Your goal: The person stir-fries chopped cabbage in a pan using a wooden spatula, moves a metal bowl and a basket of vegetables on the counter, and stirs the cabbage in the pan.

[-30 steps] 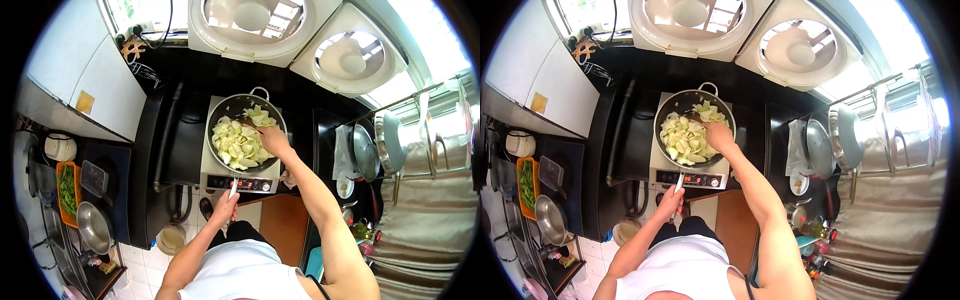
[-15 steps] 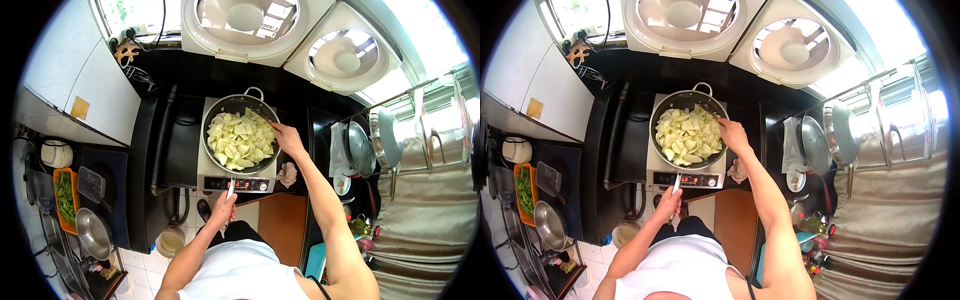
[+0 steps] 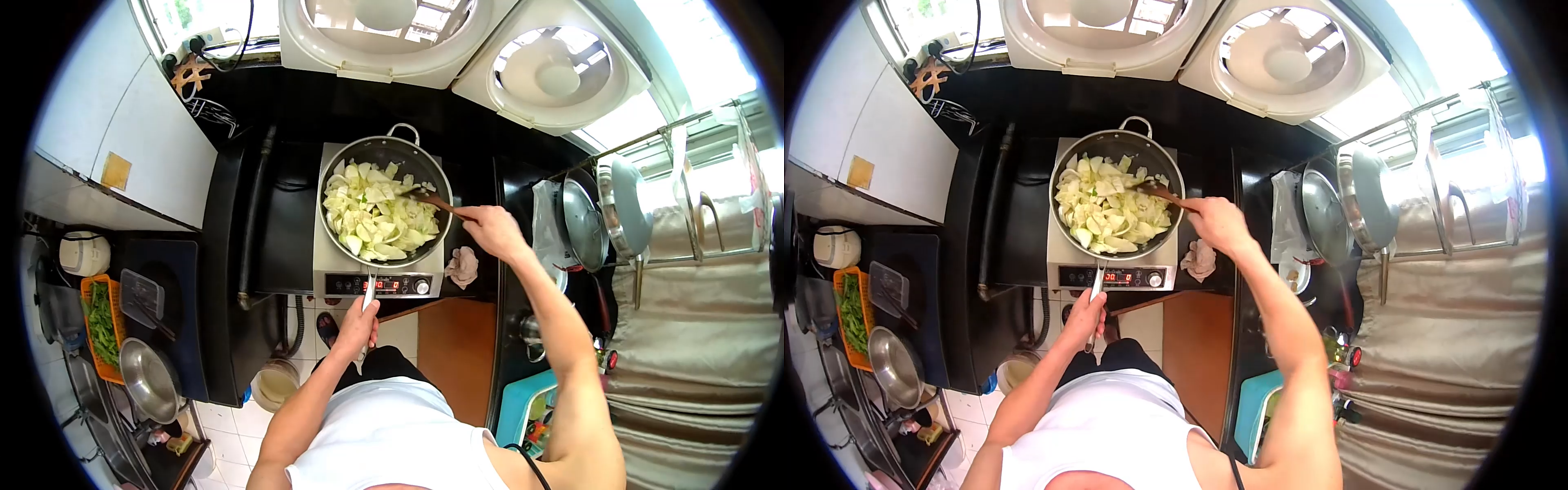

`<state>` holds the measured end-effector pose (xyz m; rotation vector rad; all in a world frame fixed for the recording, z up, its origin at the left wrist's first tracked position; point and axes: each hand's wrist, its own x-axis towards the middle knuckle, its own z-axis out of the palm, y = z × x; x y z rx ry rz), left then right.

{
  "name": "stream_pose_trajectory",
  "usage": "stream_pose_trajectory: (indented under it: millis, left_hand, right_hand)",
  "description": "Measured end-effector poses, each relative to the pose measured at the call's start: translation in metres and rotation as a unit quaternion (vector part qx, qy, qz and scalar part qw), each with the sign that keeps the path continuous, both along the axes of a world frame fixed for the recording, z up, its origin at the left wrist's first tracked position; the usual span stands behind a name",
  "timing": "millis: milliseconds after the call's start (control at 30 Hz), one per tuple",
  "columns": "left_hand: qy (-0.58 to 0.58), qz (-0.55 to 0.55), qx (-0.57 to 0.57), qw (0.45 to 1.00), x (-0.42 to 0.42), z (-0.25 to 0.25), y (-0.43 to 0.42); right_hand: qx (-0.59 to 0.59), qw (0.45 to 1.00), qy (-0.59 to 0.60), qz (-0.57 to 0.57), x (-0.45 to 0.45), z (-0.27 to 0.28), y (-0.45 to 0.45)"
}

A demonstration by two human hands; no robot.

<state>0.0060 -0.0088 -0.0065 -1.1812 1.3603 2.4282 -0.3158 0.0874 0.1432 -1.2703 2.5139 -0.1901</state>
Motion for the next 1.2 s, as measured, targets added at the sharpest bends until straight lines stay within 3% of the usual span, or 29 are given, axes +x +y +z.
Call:
stream_pose_trajectory:
  millis: [100,200,300,367,467,733,933,1067,1200]
  left_hand:
    - [0.003,-0.005,-0.008,1.0,0.0,0.001,-0.001]
    - [-0.001,-0.007,-0.005,1.0,-0.001,0.005,-0.001]
    - [-0.002,-0.006,0.0,1.0,-0.001,0.004,-0.001]
    - [0.002,-0.004,-0.003,1.0,-0.003,0.005,-0.001]
    - [-0.003,-0.006,0.004,1.0,0.0,0.007,0.001]
    - [-0.002,0.0,0.001,1.0,0.0,0.005,0.0]
    - [0.002,0.003,-0.001,1.0,0.0,0.004,0.001]
    - [0.002,0.001,-0.019,1.0,0.0,0.004,0.002]
    - [-0.003,0.009,-0.018,1.0,0.001,0.004,0.003]
  right_hand:
    - [0.083,0.984,0.131,0.084,0.0,0.026,0.021]
    - [0.184,0.963,0.155,0.125,0.004,0.007,0.021]
    - [0.083,0.987,0.101,0.094,0.008,-0.059,0.008]
    - [0.035,0.993,0.084,0.08,0.006,-0.073,-0.004]
    - [0.002,0.998,0.031,0.061,0.014,-0.036,-0.023]
    - [-0.081,0.992,0.022,0.099,0.013,-0.005,-0.027]
    - [-0.085,0.988,0.015,0.126,0.035,-0.04,-0.072]
    - [-0.021,0.98,0.06,0.191,0.048,-0.071,-0.083]
    - [0.016,0.966,0.125,0.227,0.045,-0.057,-0.073]
